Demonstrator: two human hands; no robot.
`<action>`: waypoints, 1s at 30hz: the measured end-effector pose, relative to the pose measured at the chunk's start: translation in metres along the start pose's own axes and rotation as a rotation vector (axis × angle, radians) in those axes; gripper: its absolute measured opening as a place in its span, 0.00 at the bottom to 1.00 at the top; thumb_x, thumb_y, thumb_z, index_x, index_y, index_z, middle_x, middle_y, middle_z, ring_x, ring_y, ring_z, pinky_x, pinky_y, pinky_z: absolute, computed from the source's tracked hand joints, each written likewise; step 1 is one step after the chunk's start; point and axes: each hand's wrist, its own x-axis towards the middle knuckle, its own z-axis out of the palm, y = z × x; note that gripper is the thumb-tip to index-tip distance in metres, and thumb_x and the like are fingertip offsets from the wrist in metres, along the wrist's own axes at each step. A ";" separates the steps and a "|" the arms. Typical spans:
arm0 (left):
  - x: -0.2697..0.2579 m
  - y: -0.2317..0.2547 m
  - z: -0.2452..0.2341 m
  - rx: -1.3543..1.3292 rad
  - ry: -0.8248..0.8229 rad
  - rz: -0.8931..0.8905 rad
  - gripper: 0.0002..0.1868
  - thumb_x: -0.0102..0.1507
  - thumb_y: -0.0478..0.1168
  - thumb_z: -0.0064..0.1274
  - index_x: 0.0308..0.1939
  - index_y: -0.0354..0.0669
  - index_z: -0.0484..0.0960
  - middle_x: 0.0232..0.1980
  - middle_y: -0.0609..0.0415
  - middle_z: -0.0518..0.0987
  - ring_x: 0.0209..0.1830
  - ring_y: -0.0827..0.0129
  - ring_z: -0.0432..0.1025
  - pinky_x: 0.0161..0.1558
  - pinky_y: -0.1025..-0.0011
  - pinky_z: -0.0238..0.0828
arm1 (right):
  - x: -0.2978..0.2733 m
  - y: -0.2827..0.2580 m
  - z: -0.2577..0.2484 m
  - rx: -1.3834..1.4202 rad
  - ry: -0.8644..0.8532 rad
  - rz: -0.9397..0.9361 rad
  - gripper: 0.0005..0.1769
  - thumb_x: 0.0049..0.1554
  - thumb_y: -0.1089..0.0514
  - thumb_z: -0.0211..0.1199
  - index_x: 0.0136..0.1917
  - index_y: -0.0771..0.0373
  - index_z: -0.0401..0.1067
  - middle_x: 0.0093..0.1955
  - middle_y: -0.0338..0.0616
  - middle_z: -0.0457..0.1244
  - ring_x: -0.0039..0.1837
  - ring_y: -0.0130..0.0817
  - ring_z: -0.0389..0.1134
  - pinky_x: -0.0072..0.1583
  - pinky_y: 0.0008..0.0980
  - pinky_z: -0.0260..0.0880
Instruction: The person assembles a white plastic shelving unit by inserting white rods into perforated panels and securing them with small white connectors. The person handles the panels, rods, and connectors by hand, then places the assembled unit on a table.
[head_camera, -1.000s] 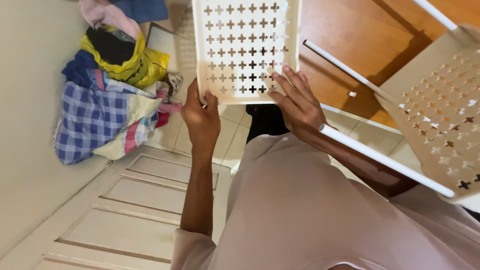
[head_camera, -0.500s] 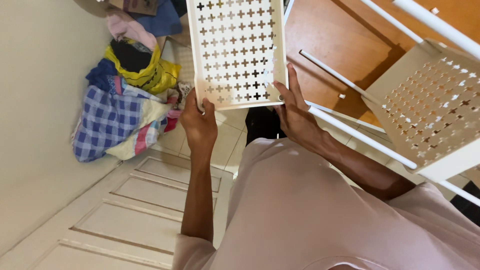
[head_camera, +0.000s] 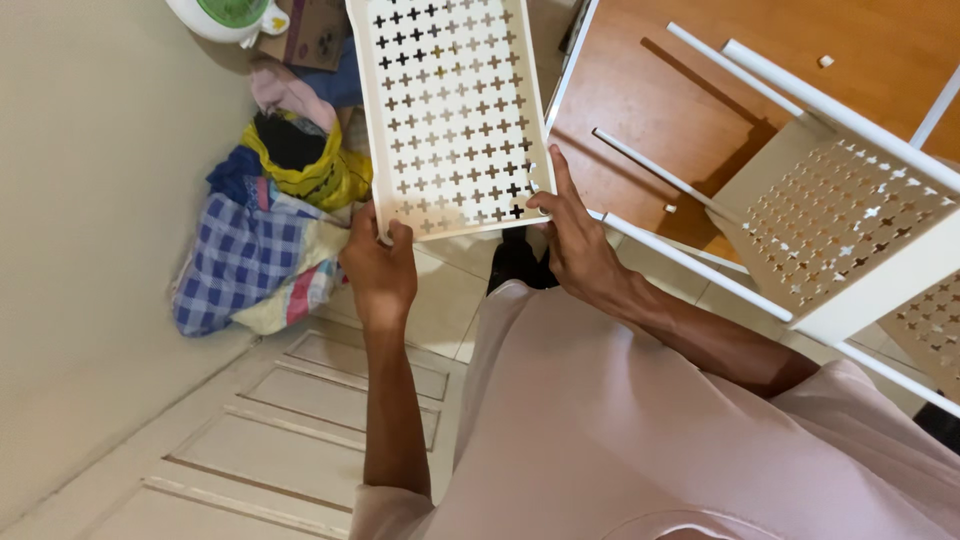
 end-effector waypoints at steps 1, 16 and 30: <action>-0.001 0.003 -0.001 -0.001 0.001 0.025 0.12 0.65 0.34 0.50 0.51 0.31 0.79 0.38 0.44 0.83 0.29 0.66 0.76 0.34 0.66 0.72 | 0.001 -0.004 -0.002 0.009 0.001 0.029 0.22 0.60 0.81 0.52 0.62 0.64 0.62 0.85 0.78 0.36 0.59 0.61 0.70 0.46 0.44 0.68; -0.005 0.027 -0.016 0.041 -0.070 0.052 0.11 0.66 0.37 0.51 0.47 0.32 0.79 0.29 0.46 0.81 0.25 0.67 0.78 0.31 0.67 0.72 | 0.003 -0.053 -0.045 0.071 0.049 0.010 0.20 0.58 0.80 0.54 0.59 0.62 0.62 0.85 0.69 0.35 0.82 0.68 0.48 0.51 0.30 0.69; -0.007 0.112 -0.001 0.369 -0.129 0.621 0.24 0.70 0.46 0.56 0.63 0.31 0.75 0.68 0.29 0.72 0.69 0.41 0.67 0.66 0.53 0.65 | 0.032 -0.074 -0.125 -0.150 -0.060 0.140 0.19 0.53 0.77 0.57 0.56 0.66 0.64 0.82 0.70 0.46 0.50 0.51 0.76 0.49 0.38 0.79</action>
